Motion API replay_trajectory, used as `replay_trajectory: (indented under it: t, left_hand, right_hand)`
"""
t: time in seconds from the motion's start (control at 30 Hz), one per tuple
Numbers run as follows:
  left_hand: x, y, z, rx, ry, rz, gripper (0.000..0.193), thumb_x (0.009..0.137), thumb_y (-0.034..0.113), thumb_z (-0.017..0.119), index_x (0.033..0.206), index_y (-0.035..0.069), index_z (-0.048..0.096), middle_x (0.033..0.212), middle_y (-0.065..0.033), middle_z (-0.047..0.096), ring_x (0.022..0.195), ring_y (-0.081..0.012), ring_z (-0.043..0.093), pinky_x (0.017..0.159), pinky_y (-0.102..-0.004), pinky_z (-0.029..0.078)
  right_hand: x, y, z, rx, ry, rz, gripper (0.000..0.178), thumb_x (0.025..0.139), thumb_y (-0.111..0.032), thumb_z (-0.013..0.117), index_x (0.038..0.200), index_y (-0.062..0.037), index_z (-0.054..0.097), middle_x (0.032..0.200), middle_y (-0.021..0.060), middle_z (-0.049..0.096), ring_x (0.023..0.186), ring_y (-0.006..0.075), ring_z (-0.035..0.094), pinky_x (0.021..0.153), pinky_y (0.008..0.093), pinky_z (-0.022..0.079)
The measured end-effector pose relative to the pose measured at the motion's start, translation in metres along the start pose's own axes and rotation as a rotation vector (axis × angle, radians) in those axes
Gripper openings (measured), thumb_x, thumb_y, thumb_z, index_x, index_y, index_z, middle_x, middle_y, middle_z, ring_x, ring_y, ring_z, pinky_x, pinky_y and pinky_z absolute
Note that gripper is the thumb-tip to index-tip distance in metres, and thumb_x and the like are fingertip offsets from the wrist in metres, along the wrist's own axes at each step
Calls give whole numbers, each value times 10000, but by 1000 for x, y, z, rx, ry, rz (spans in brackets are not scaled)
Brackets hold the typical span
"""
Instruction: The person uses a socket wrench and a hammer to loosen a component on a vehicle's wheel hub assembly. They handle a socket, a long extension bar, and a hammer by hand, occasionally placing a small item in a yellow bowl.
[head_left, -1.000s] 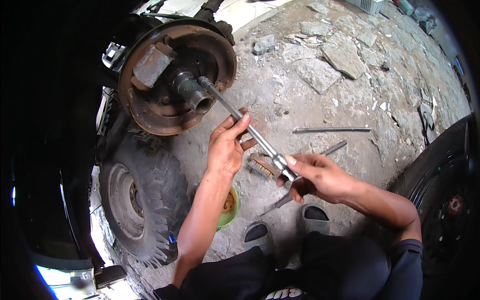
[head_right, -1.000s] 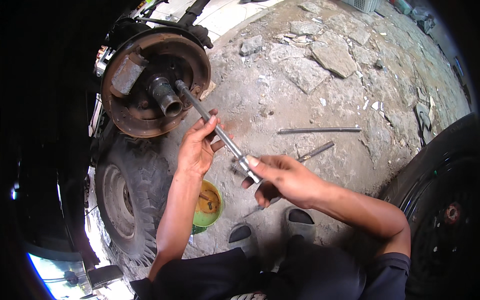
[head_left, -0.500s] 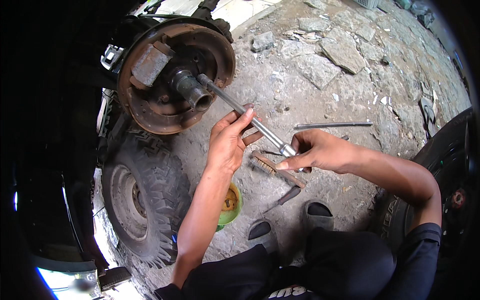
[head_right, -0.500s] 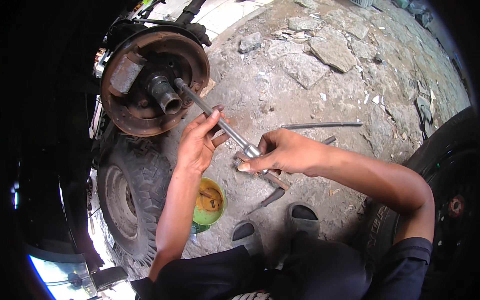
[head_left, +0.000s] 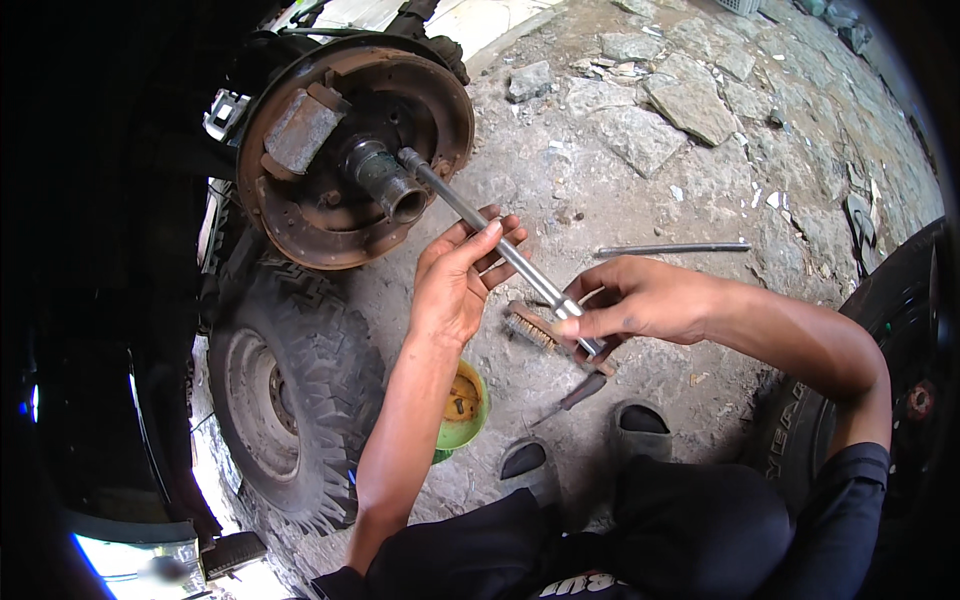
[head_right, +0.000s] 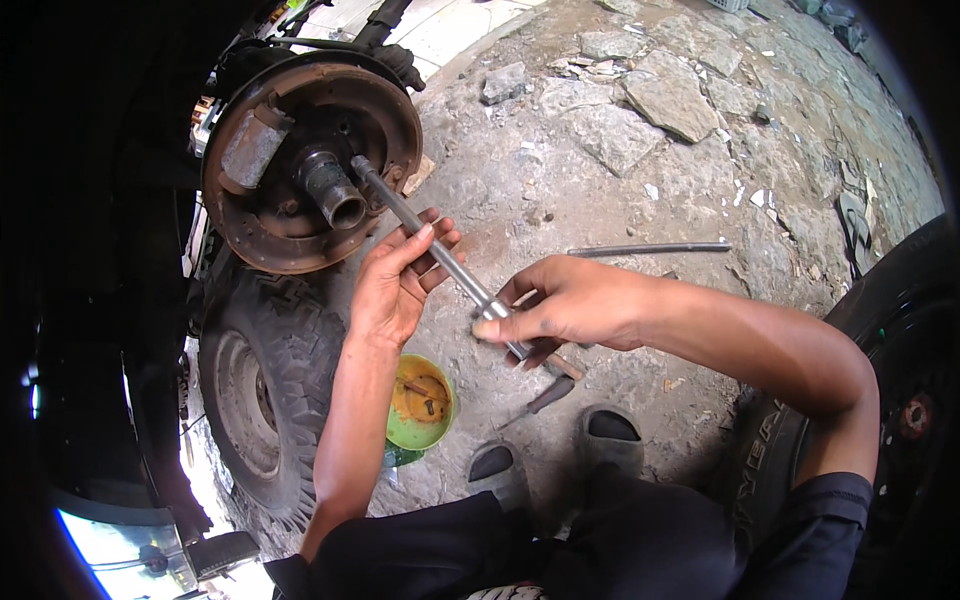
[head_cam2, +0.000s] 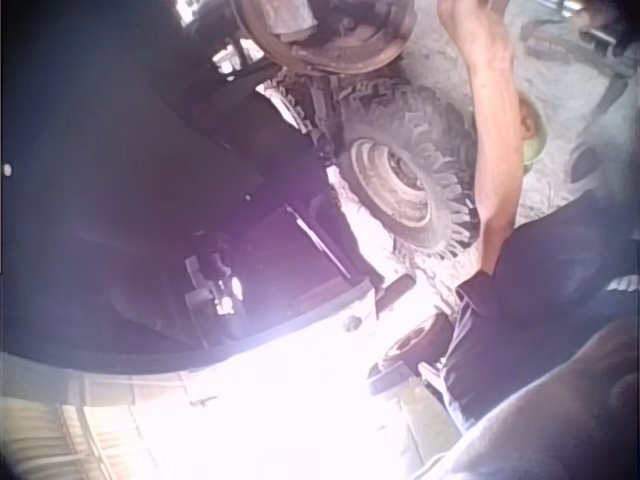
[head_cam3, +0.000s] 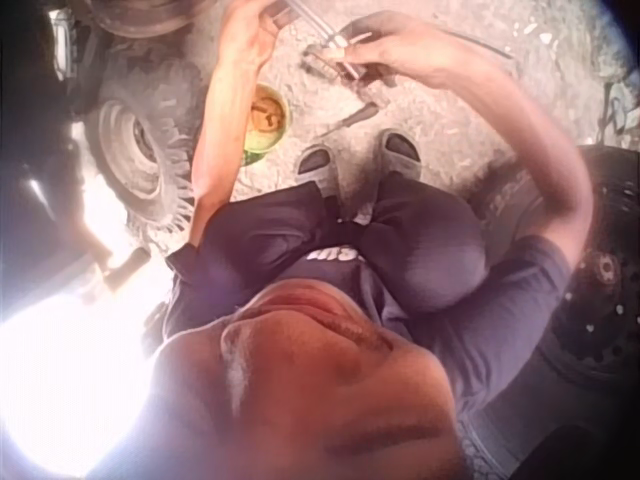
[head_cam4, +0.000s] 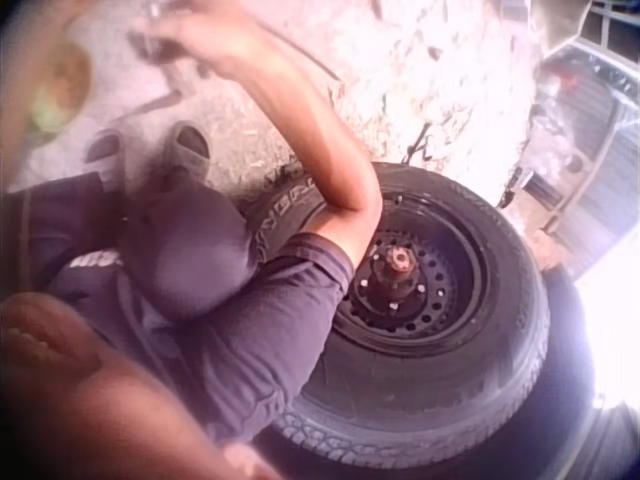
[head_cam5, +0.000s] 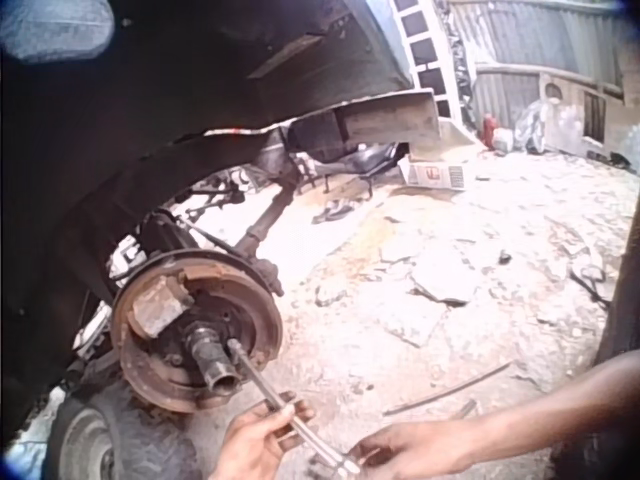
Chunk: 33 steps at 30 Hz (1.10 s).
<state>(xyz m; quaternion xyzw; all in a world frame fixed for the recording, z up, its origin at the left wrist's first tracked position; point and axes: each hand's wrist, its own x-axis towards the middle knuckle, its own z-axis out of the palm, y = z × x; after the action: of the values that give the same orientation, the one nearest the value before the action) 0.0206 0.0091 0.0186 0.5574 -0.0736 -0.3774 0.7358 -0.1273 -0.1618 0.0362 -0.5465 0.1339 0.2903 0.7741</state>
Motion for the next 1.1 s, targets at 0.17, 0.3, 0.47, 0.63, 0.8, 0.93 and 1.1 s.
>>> replay_trajectory:
  t: [0.17,0.3,0.47,0.63,0.8,0.93,1.1]
  left_hand:
    - [-1,0,3,-5,12,8,322,936,97,562,1212,-61,518,1128,-167,625,1047,-242,637,890,-388,566]
    - [-2,6,6,-26,0,3,334,947,106,546,1227,-70,501,1162,-173,617,1088,-237,619,934,-405,541]
    - [2,4,7,-131,-22,-4,314,948,94,546,1209,-71,490,1163,-190,606,1097,-260,611,940,-414,538]
    - [3,-2,5,-181,-28,-4,312,955,105,536,1216,-60,494,1170,-191,604,1100,-262,610,951,-415,530]
    - [-3,-1,6,-50,7,-47,308,954,131,548,1208,-42,533,1148,-168,632,1076,-240,626,911,-370,543]
    - [-2,-6,8,38,34,-3,306,939,141,580,1186,-36,545,1076,-147,662,983,-230,665,836,-327,567]
    - [-4,-9,-4,21,5,6,291,939,125,573,1178,-39,547,1032,-135,665,960,-226,672,820,-315,571]
  right_hand:
    - [1,4,-10,133,-121,-21,402,880,-256,702,1050,95,606,939,158,676,857,219,682,735,317,580]
    - [-4,-10,-2,-204,-10,13,418,880,-262,701,1067,96,595,969,163,673,876,228,683,773,325,579]
    - [-4,-1,-2,-32,-52,-22,421,897,-240,680,1120,94,553,966,167,672,890,230,684,796,330,579]
    - [5,6,-16,163,-298,-43,345,933,-203,628,1094,94,559,969,164,671,893,244,683,808,355,582]
    - [0,-16,-6,-474,-5,-19,432,841,-317,733,969,80,619,833,143,682,778,187,679,707,302,548]
    - [-5,-19,-3,-728,170,-52,523,779,-401,781,931,71,613,775,122,657,693,153,625,627,287,500]
    - [0,3,-10,-99,-165,-103,477,933,-380,605,1065,78,588,985,167,669,897,204,663,769,326,558]
